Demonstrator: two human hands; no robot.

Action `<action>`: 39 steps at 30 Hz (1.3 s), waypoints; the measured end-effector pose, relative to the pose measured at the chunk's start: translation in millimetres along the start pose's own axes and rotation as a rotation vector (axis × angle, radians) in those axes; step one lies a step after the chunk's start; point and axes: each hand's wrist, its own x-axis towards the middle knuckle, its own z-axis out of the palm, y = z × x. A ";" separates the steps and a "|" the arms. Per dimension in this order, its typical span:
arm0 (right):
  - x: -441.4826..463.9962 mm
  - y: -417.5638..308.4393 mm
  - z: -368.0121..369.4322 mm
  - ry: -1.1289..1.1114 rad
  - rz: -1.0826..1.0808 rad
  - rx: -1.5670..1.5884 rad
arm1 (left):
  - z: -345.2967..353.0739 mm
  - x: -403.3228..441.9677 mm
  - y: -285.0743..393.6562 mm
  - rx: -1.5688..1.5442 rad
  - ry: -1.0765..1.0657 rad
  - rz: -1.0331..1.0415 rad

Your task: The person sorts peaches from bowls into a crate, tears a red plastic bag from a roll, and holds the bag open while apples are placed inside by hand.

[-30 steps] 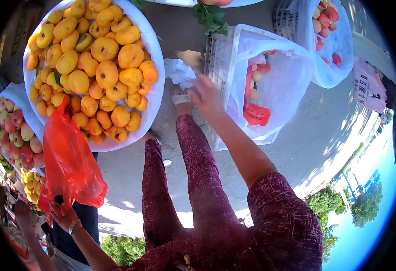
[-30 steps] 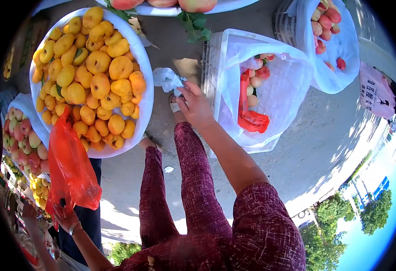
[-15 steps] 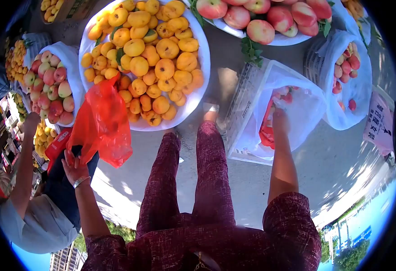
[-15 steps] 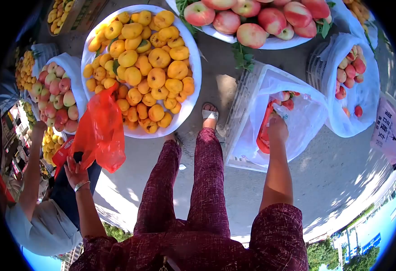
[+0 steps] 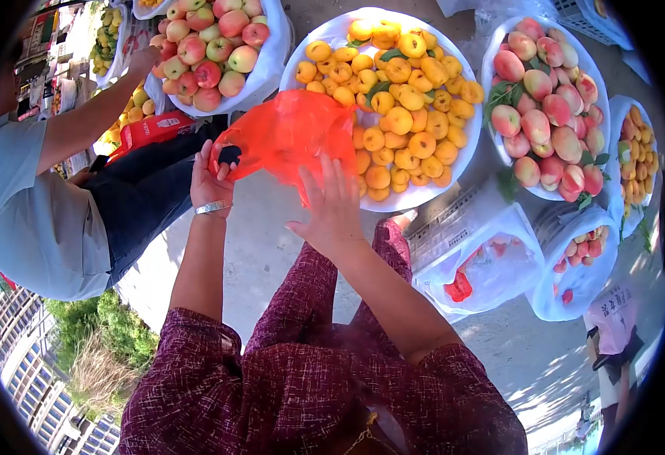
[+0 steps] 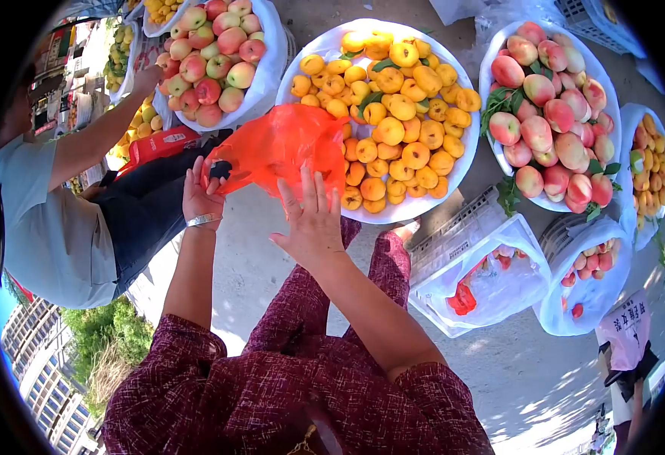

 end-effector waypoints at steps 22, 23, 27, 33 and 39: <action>181.7 23.2 -69.4 -0.661 0.242 -0.214 | -52.9 72.6 15.6 0.305 0.084 -0.291; 188.1 12.3 -81.0 -0.927 0.315 -0.302 | -39.5 71.0 23.2 0.177 0.161 -0.317; 195.9 38.8 -70.8 -0.713 0.387 -0.084 | -28.8 78.9 29.4 -0.062 0.343 -0.393; 232.8 47.0 -69.5 -0.567 0.734 1.163 | -41.1 96.3 12.3 -0.306 0.344 -0.504; 250.5 53.1 -27.6 -0.318 0.890 1.478 | -44.3 123.9 -19.3 -0.243 0.449 -0.498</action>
